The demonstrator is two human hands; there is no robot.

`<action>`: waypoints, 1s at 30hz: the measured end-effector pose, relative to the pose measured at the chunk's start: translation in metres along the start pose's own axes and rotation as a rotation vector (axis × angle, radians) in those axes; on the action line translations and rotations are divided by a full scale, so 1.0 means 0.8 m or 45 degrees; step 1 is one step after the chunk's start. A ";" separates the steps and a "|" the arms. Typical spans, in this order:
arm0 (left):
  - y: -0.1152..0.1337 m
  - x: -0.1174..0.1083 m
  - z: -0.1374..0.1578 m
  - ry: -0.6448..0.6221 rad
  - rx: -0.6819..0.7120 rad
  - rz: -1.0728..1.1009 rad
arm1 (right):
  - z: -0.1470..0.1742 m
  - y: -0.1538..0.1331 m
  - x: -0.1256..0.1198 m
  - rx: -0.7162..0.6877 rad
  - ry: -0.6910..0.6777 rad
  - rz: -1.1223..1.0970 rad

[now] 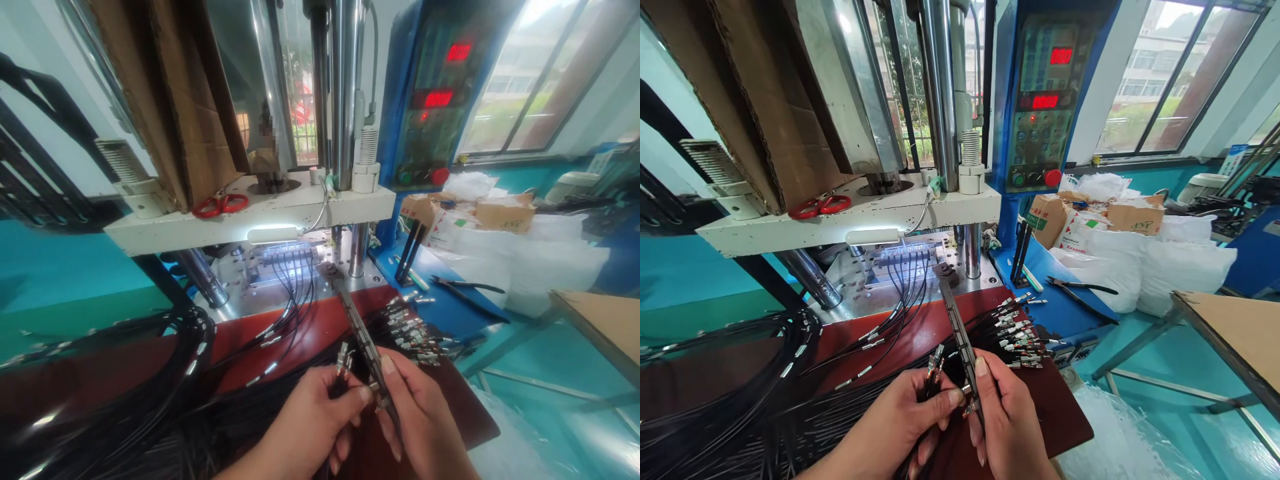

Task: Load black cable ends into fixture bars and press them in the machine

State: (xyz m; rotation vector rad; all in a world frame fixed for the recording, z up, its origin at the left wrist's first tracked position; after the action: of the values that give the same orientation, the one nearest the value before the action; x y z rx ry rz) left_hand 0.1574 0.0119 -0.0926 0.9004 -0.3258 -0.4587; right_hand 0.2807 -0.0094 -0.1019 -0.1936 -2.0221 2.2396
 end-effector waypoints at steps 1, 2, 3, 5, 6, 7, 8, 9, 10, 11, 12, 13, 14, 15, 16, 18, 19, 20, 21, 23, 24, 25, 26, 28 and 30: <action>0.000 -0.001 0.000 0.014 0.005 0.016 | 0.000 0.000 0.000 -0.004 0.005 0.010; 0.000 -0.002 0.000 0.025 0.007 0.034 | 0.000 0.001 0.000 -0.008 0.008 0.022; 0.000 -0.002 0.000 0.030 0.008 0.051 | 0.000 0.001 0.001 -0.014 0.007 0.036; 0.000 -0.001 0.000 0.017 0.007 0.066 | 0.001 0.000 0.002 -0.026 0.003 0.062; 0.000 0.000 -0.001 0.007 0.008 0.064 | 0.001 -0.001 0.002 -0.029 0.002 0.073; 0.000 0.000 -0.001 -0.003 0.010 0.062 | 0.001 -0.002 0.002 -0.031 0.005 0.084; 0.001 0.001 -0.001 -0.011 0.012 0.061 | 0.001 -0.003 0.002 -0.029 0.007 0.096; 0.001 0.001 -0.001 -0.018 0.011 0.060 | 0.002 -0.004 0.003 -0.026 0.013 0.111; 0.001 0.001 0.000 -0.022 0.009 0.061 | 0.003 -0.005 0.003 -0.020 0.021 0.125; 0.001 0.001 0.000 -0.023 0.006 0.064 | 0.004 -0.007 0.003 -0.014 0.031 0.138; 0.002 0.001 0.001 -0.020 0.007 0.065 | 0.005 -0.008 0.003 -0.009 0.042 0.155; 0.003 0.001 0.001 -0.015 0.009 0.065 | 0.006 -0.009 0.003 -0.009 0.057 0.177; 0.004 0.000 0.002 -0.010 0.011 0.065 | 0.007 -0.010 0.003 -0.015 0.073 0.201; 0.004 0.000 0.002 -0.009 0.015 0.070 | 0.008 -0.011 0.003 -0.028 0.092 0.226; 0.005 0.001 0.002 -0.011 0.020 0.074 | 0.009 -0.013 0.003 -0.046 0.105 0.251; 0.005 0.002 0.002 -0.022 0.038 0.081 | 0.010 -0.015 0.004 -0.086 0.116 0.290; 0.005 0.002 0.001 -0.027 0.043 0.088 | 0.009 -0.015 0.005 -0.093 0.109 0.291; 0.005 0.002 0.001 -0.035 0.050 0.099 | 0.009 -0.015 0.005 -0.086 0.096 0.274; 0.005 0.001 0.001 -0.046 0.060 0.117 | 0.008 -0.013 0.006 -0.066 0.079 0.236; 0.009 -0.003 0.001 -0.055 0.113 0.171 | 0.005 -0.010 0.005 -0.012 0.051 0.111; 0.013 -0.006 0.002 -0.054 0.149 0.210 | 0.004 -0.008 0.004 0.014 0.048 0.040; 0.016 -0.009 0.004 -0.054 0.181 0.256 | 0.002 -0.007 0.001 0.031 0.053 -0.022; 0.020 -0.013 0.006 -0.059 0.200 0.307 | 0.001 -0.006 -0.001 0.039 0.064 -0.072; 0.024 -0.017 0.009 -0.085 0.190 0.405 | -0.001 -0.006 -0.006 0.046 0.070 -0.132; 0.028 -0.019 0.012 -0.107 0.176 0.479 | -0.001 -0.006 -0.006 0.057 0.040 -0.162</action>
State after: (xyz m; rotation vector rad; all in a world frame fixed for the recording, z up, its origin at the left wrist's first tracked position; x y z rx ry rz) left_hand 0.1453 0.0252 -0.0704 0.9299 -0.5969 -0.1274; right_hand 0.2857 -0.0088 -0.0974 -0.0924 -1.9091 2.1885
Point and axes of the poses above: each hand's wrist, its own z-axis away from the middle knuckle, its own x-axis out of the palm, y = z × x, the point moved 6 cm from there along -z, towards the middle knuckle, and after that the axes turned 6 degrees about -x, right-handed, at the moved point
